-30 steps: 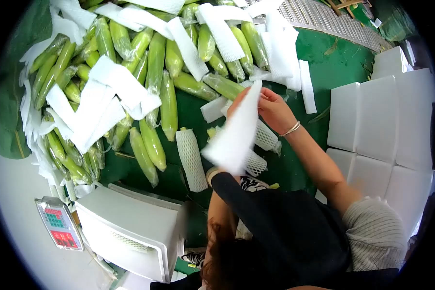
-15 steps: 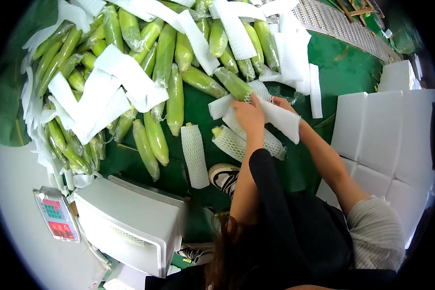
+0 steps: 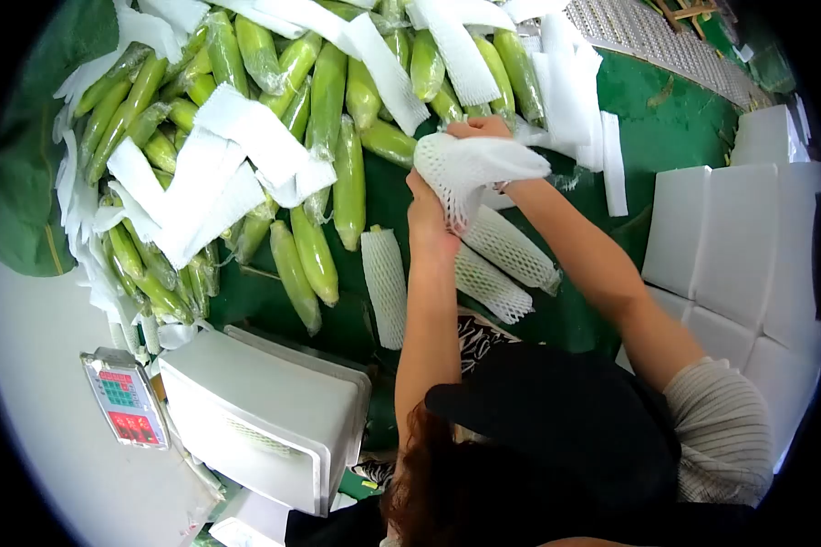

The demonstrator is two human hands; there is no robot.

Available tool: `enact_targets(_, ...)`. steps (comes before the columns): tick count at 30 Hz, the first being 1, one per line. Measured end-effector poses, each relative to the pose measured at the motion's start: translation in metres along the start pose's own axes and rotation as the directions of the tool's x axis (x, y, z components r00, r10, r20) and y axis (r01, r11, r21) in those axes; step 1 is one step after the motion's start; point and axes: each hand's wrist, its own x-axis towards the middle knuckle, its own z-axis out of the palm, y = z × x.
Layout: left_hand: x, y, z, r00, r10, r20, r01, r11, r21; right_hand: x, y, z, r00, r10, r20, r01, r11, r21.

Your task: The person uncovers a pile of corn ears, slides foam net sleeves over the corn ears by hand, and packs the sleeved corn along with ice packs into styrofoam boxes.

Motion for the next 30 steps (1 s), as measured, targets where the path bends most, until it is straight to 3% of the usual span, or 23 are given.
enact_targets(2,0.026,0.003,-0.019,0.982,0.073,-0.172,-0.014,0.947,0.321,0.032,0.051,-0.019,1.000,0.008,-0.025,-0.004,0.989,0.150)
enact_targets(3,0.041,-0.002,-0.038,0.983,0.070,-0.169,-0.013,0.949,0.314,0.035,0.073,-0.024,1.000,0.007,-0.025,-0.003,0.990,0.142)
enact_targets(5,0.068,-0.011,-0.066,0.966,0.249,-0.069,-0.078,0.535,0.841,0.041,0.106,-0.033,0.977,0.113,-0.183,-0.090,0.988,0.128)
enact_targets(6,0.074,-0.012,-0.062,0.966,0.251,-0.057,-0.089,0.536,0.839,0.051,0.128,-0.041,0.980,0.085,-0.182,-0.090,0.996,-0.014)
enact_targets(8,0.078,-0.013,-0.045,0.861,0.506,0.056,-0.008,-0.097,0.995,0.051,0.129,-0.041,0.976,0.155,-0.155,-0.143,0.986,0.085)
enact_targets(9,0.074,-0.017,-0.042,0.864,0.502,0.044,0.001,-0.088,0.996,0.052,0.129,-0.044,0.967,0.230,-0.111,-0.200,0.951,0.234)
enact_targets(10,0.059,-0.016,-0.029,0.787,0.602,0.131,-0.229,0.089,0.969,0.047,0.124,-0.046,0.952,0.302,-0.056,-0.266,0.903,0.337)
enact_targets(11,0.047,-0.012,-0.011,0.673,0.716,0.184,-0.470,0.222,0.854,0.019,0.064,-0.037,0.956,0.293,-0.031,-0.283,0.941,0.186)
enact_targets(12,0.024,-0.003,0.005,0.717,0.648,0.256,-0.534,0.275,0.800,0.006,0.033,-0.041,0.964,0.231,0.129,-0.172,0.918,-0.358)
enact_targets(13,-0.003,0.006,0.008,0.751,0.572,0.330,-0.579,0.332,0.745,-0.012,0.012,-0.034,0.962,0.236,0.135,-0.176,0.919,-0.354)
enact_targets(14,-0.018,0.015,-0.003,0.821,0.491,0.293,-0.482,0.320,0.816,-0.031,-0.004,-0.024,0.938,0.186,0.292,-0.008,0.855,-0.519)
enact_targets(15,-0.037,0.022,-0.019,0.905,0.378,0.197,-0.401,0.596,0.696,-0.049,-0.018,-0.016,0.878,0.158,0.451,0.189,0.751,-0.633)
enact_targets(17,-0.079,0.040,-0.039,0.913,0.326,0.244,-0.401,0.616,0.678,-0.080,-0.039,-0.004,0.769,0.304,0.562,0.078,0.828,-0.555)
enact_targets(18,-0.101,0.044,-0.049,0.947,0.269,0.177,-0.321,0.750,0.579,-0.080,-0.043,0.001,0.761,0.260,0.594,0.334,0.628,-0.703)
enact_targets(19,-0.108,0.045,-0.077,0.966,0.239,0.096,-0.250,0.777,0.577,-0.074,-0.031,0.005,0.753,0.257,0.606,0.345,0.630,-0.696)
enact_targets(20,-0.115,0.042,-0.091,0.979,0.204,0.024,-0.184,0.822,0.538,-0.061,-0.008,0.008,0.826,-0.012,0.564,0.472,0.562,-0.680)
enact_targets(21,-0.124,0.038,-0.103,0.986,0.161,-0.052,-0.115,0.865,0.489,-0.049,0.012,0.012,0.820,-0.280,0.500,0.571,0.465,-0.676)
enact_targets(23,-0.135,0.017,-0.112,0.973,0.186,-0.133,-0.094,0.857,0.507,-0.030,0.031,0.031,0.799,-0.247,0.548,0.601,0.357,-0.715)
enact_targets(25,-0.143,0.005,-0.108,0.995,0.092,-0.023,-0.075,0.913,0.400,-0.019,0.057,0.049,0.701,-0.173,0.692,0.713,0.134,-0.688)
enact_targets(26,-0.148,0.002,-0.101,0.995,0.086,-0.046,-0.062,0.920,0.386,-0.016,0.068,0.053,0.686,-0.126,0.716,0.716,-0.055,-0.696)
enact_targets(27,-0.151,0.000,-0.093,0.994,0.084,-0.068,-0.053,0.926,0.374,-0.014,0.079,0.059,0.746,-0.119,0.655,0.657,-0.034,-0.753)
enact_targets(29,-0.146,-0.011,-0.088,0.961,0.264,-0.087,-0.175,0.817,0.550,-0.013,0.052,0.057,0.794,-0.023,0.608,0.608,0.040,-0.793)
enact_targets(30,-0.138,-0.015,-0.091,0.929,0.357,-0.096,-0.197,0.698,0.688,-0.006,0.043,0.047,0.785,-0.193,0.589,0.605,0.032,-0.796)
